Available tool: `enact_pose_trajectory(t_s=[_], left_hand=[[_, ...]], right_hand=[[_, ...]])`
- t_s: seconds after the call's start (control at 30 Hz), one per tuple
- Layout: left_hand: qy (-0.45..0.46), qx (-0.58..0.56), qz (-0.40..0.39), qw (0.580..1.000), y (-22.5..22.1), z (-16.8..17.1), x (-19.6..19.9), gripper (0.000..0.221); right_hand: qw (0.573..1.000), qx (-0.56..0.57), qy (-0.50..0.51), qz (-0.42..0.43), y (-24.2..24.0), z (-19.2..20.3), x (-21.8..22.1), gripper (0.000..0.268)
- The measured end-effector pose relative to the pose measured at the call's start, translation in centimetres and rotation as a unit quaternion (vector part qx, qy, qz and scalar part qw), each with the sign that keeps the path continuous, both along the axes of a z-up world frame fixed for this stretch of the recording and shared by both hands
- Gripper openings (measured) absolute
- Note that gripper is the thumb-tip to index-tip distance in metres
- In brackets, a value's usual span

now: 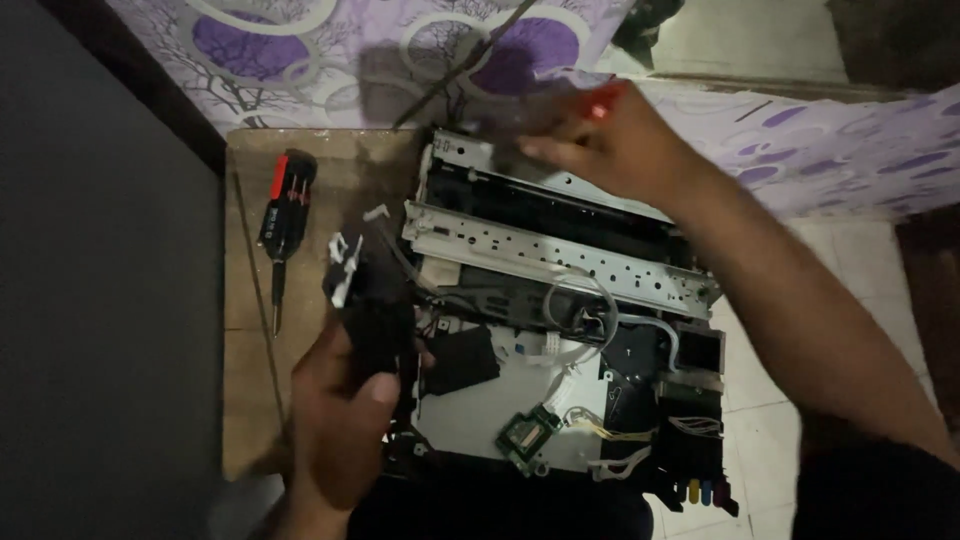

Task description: Cleaning internal printer components with a brush and unscrewing parts with a screwdriver.

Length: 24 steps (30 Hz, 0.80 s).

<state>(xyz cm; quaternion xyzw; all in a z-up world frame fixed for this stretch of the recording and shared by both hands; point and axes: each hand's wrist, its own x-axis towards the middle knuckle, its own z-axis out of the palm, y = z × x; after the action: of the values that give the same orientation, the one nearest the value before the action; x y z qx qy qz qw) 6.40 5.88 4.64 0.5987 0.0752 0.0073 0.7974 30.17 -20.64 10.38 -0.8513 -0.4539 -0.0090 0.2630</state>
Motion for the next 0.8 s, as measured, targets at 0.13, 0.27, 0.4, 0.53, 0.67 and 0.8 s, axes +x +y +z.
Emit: enact_pose_trajectory(t_s=[0.13, 0.27, 0.4, 0.53, 0.67, 0.8], left_hand=[[-0.004, 0.051, -0.015, 0.999, 0.7, 0.1, 0.1, 0.055], [0.004, 0.046, -0.01, 0.999, 1.1, -2.0, -0.5, 0.045], [-0.03, 0.029, -0.037, 0.998, 0.7, -1.7, -0.4, 0.047], [0.032, 0.066, -0.07, 0.995, 0.3, -1.5, -0.1, 0.052], [-0.041, 0.115, -0.056, 0.991, 0.7, -1.3, 0.1, 0.049], [-0.013, 0.178, -0.095, 0.979, 2.3, -2.8, 0.0, 0.058]], right_hand=[[0.996, -0.086, 0.018, -0.032, -6.0, 0.4, -0.8, 0.018], [0.959, -0.196, 0.124, -0.163, -8.4, 2.9, 0.1, 0.021], [0.985, -0.101, 0.091, -0.108, -5.4, 2.0, 1.3, 0.02], [0.994, 0.048, 0.103, -0.009, 1.1, -0.8, 1.2, 0.019], [0.997, 0.007, 0.071, -0.007, -3.6, -1.3, 0.5, 0.029], [0.989, 0.013, 0.143, -0.046, -11.8, -0.7, -0.7, 0.019]])
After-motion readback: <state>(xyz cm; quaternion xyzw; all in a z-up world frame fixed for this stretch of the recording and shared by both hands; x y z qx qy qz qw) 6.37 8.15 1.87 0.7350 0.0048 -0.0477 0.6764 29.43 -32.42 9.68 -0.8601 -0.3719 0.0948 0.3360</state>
